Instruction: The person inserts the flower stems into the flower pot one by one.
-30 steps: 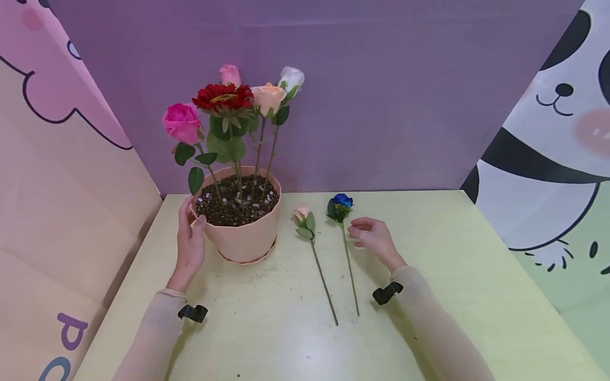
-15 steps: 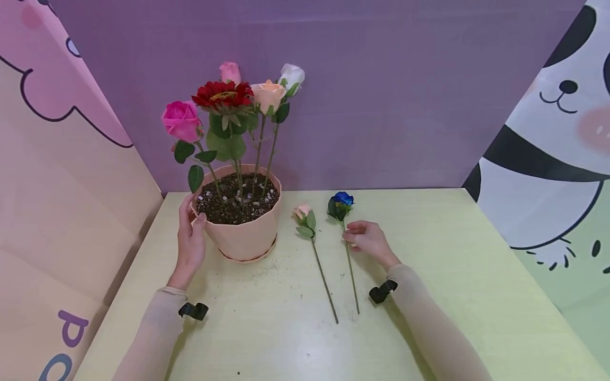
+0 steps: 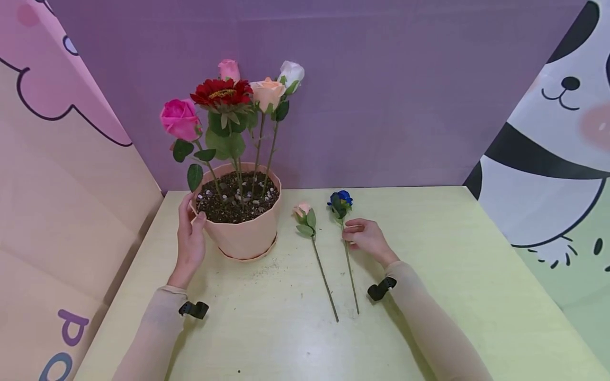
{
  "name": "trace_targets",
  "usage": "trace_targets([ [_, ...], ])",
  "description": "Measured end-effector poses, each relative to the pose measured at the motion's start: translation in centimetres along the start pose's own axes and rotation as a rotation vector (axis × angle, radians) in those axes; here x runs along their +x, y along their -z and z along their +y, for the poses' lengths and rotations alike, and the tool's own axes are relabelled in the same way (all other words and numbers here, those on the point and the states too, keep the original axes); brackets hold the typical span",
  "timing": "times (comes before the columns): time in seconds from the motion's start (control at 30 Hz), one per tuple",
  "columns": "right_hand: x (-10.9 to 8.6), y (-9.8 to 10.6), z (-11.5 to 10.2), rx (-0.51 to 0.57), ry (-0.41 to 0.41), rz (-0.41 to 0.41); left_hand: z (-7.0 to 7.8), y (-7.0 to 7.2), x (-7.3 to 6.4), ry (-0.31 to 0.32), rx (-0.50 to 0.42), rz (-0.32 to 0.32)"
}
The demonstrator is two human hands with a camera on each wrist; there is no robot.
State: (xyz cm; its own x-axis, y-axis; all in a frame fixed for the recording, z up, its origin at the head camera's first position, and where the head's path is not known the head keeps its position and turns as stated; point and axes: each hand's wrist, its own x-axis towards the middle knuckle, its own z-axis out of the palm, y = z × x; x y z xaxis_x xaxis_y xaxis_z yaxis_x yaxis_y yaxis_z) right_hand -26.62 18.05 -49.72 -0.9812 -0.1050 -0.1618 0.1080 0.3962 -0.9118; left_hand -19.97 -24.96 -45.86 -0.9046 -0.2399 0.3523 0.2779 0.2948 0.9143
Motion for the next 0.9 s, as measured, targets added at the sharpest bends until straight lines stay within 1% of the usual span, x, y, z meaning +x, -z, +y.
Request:
trace_targets([
  [0.13,0.1,0.2,0.1,0.041,-0.04,-0.018,0.1,0.0,0.1,-0.011,-0.007,-0.002],
  [0.23,0.2,0.6,0.3,0.081,-0.066,-0.03,0.1,0.0,0.0,-0.004,-0.014,-0.009],
  [0.4,0.2,1.5,-0.3,0.16,-0.076,-0.032,0.3,0.0,0.0,0.014,-0.019,-0.017],
  [0.63,0.0,2.6,-2.0,0.276,-0.044,-0.017,0.1,0.0,0.1,-0.01,-0.01,0.0],
  [0.9,-0.4,3.7,-4.1,0.32,0.039,0.028,0.1,0.0,0.2,-0.011,-0.01,-0.004],
])
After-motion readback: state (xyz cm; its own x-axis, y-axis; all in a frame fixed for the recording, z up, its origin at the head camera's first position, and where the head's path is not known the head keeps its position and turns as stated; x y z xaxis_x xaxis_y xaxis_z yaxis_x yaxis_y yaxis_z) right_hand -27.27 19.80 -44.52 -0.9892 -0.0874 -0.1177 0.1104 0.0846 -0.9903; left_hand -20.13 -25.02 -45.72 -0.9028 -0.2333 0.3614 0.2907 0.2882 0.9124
